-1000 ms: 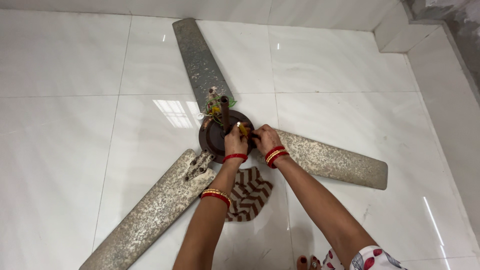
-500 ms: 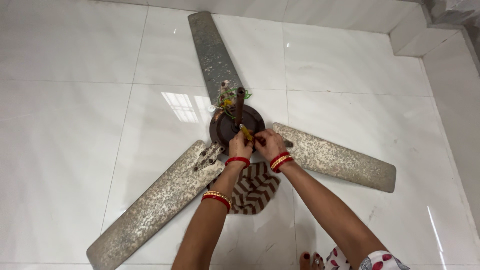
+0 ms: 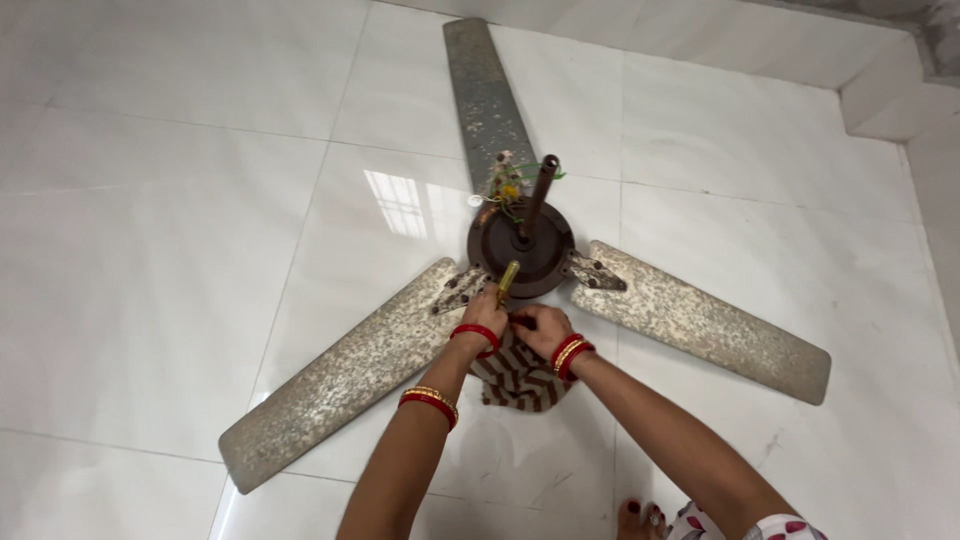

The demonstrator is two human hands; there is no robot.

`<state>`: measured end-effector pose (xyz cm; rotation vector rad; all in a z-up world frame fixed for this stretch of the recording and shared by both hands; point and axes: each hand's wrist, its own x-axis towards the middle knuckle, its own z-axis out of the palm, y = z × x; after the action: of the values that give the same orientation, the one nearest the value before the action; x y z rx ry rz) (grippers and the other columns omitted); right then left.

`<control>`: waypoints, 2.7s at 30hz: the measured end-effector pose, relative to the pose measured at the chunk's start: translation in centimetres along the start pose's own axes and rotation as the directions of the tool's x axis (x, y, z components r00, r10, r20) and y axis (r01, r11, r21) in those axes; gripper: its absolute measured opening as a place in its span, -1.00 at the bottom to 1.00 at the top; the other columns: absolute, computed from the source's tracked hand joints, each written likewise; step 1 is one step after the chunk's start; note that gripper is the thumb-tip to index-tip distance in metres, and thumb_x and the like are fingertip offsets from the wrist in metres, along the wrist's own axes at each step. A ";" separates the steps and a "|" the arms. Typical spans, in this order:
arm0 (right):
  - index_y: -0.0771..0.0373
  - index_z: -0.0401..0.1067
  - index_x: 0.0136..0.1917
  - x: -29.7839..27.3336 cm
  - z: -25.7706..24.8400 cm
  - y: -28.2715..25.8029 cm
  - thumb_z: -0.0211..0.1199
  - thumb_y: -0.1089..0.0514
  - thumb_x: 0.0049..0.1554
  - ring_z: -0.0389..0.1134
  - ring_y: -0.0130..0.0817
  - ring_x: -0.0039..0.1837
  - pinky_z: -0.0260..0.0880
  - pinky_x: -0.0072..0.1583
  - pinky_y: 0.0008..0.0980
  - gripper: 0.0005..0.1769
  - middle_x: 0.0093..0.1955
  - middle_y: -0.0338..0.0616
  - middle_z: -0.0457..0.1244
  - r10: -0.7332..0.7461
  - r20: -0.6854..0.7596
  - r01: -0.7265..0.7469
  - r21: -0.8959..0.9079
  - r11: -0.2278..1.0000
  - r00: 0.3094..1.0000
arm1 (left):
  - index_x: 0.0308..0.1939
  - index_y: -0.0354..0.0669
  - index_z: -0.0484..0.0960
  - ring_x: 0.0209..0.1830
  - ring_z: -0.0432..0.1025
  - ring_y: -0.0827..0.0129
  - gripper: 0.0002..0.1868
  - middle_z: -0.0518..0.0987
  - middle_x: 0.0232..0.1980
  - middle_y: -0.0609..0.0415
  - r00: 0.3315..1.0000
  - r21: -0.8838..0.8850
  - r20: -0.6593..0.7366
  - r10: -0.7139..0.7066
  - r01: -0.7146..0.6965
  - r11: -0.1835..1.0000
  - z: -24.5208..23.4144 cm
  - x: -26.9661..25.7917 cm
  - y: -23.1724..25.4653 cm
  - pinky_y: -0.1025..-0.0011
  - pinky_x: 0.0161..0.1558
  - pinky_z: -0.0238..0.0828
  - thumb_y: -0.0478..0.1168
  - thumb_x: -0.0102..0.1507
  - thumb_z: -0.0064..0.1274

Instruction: The person uses a screwdriver to loosen and remove the screws holding the blades to the ceiling fan motor. They remove one blade and set it aside, then continue to loosen the remaining screws on the motor hub.

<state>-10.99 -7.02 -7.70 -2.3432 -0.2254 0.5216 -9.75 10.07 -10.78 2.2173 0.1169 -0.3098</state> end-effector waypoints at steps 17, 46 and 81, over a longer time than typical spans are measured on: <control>0.32 0.34 -0.15 6.5 9.6 -9.4 0.21 0.35 0.21 0.34 -0.25 -0.21 0.43 -0.15 -0.21 -0.91 -0.19 -0.03 0.32 0.299 0.093 -0.220 0.878 0.425 0.950 | -0.02 -0.41 0.42 0.23 0.27 -0.14 -0.53 0.45 0.10 -0.31 0.858 0.148 -0.509 -0.074 0.171 0.974 -10.4 -1.0 -3.9 0.01 0.32 0.22 -0.08 0.22 0.17; -0.07 0.51 0.30 8.5 2.9 -18.4 0.19 0.42 0.17 0.45 -0.21 0.26 0.54 0.23 -0.30 -0.47 0.27 -0.12 0.40 -0.941 -0.116 0.734 -0.598 0.322 0.318 | 0.18 -0.36 0.39 -0.15 0.53 0.21 -0.47 0.59 -0.09 -0.08 0.940 -0.982 -0.174 -0.293 -0.188 -0.019 -22.7 -4.3 -7.9 0.24 -0.07 0.60 -0.48 0.11 0.06; 0.34 0.23 0.41 0.6 4.4 -1.1 0.21 0.15 0.22 0.41 -0.18 0.13 0.50 0.17 -0.24 -0.47 0.18 0.08 0.33 0.697 -0.234 0.200 0.971 0.131 0.677 | -0.14 -0.32 0.55 -0.13 0.52 -0.03 -0.78 0.60 -0.13 -0.19 0.945 -0.392 -0.326 0.036 -0.169 0.904 2.1 -1.6 4.9 0.08 -0.04 0.42 -0.21 0.34 -0.11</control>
<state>-12.33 -3.27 -10.04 -0.9949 0.7860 -0.1417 -10.74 5.47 -7.85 1.8207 0.2141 0.1238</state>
